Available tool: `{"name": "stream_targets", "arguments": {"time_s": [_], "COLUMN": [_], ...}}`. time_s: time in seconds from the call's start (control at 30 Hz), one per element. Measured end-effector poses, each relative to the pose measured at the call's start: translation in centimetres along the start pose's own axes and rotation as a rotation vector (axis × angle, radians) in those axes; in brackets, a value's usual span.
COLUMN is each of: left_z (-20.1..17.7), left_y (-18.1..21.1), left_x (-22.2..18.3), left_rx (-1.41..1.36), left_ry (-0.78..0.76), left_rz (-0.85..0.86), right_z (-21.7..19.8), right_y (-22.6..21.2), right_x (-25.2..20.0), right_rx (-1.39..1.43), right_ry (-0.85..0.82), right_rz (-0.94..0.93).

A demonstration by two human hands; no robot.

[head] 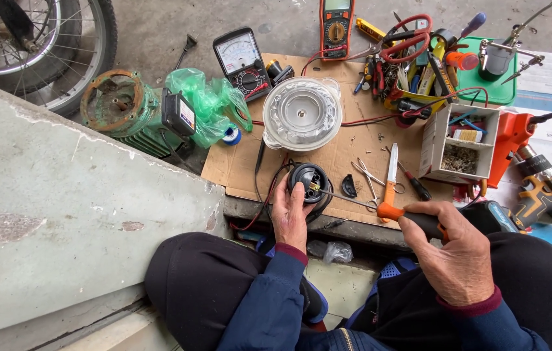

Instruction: Using a utility knife to scrape and adjust the internal components of a small electric motor housing.

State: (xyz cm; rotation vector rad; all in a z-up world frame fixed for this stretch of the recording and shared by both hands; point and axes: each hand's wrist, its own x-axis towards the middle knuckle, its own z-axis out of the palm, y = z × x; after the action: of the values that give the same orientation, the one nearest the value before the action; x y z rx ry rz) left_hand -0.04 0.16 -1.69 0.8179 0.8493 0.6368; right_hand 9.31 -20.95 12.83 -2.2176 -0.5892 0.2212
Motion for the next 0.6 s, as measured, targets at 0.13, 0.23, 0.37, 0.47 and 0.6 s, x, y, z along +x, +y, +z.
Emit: {"name": "stream_targets", "arguments": {"time_s": [0.13, 0.23, 0.37, 0.47, 0.6], "left_z": [-0.3, -0.4, -0.6, -0.7, -0.5], "left_y": [-0.6, -0.9, -1.4, -1.4, -1.1], "left_x": [0.4, 0.5, 0.8, 0.7, 0.5], "left_rx": [0.007, 0.013, -0.006, 0.004, 0.028], "left_ry": [-0.012, -0.016, -0.036, -0.034, -0.026], "left_rz": [0.016, 0.022, 0.043, 0.048, 0.044], "right_z": [0.3, 0.3, 0.4, 0.4, 0.4], "right_y": [0.0, -0.1, -0.1, 0.1, 0.1], "right_x": [0.0, 0.1, 0.1, 0.1, 0.1], "right_rx": [0.019, 0.015, 0.004, -0.003, -0.010], "right_ry": [0.003, 0.010, 0.008, 0.002, 0.001], "right_rz": [-0.021, -0.024, -0.025, -0.016, -0.039]}}
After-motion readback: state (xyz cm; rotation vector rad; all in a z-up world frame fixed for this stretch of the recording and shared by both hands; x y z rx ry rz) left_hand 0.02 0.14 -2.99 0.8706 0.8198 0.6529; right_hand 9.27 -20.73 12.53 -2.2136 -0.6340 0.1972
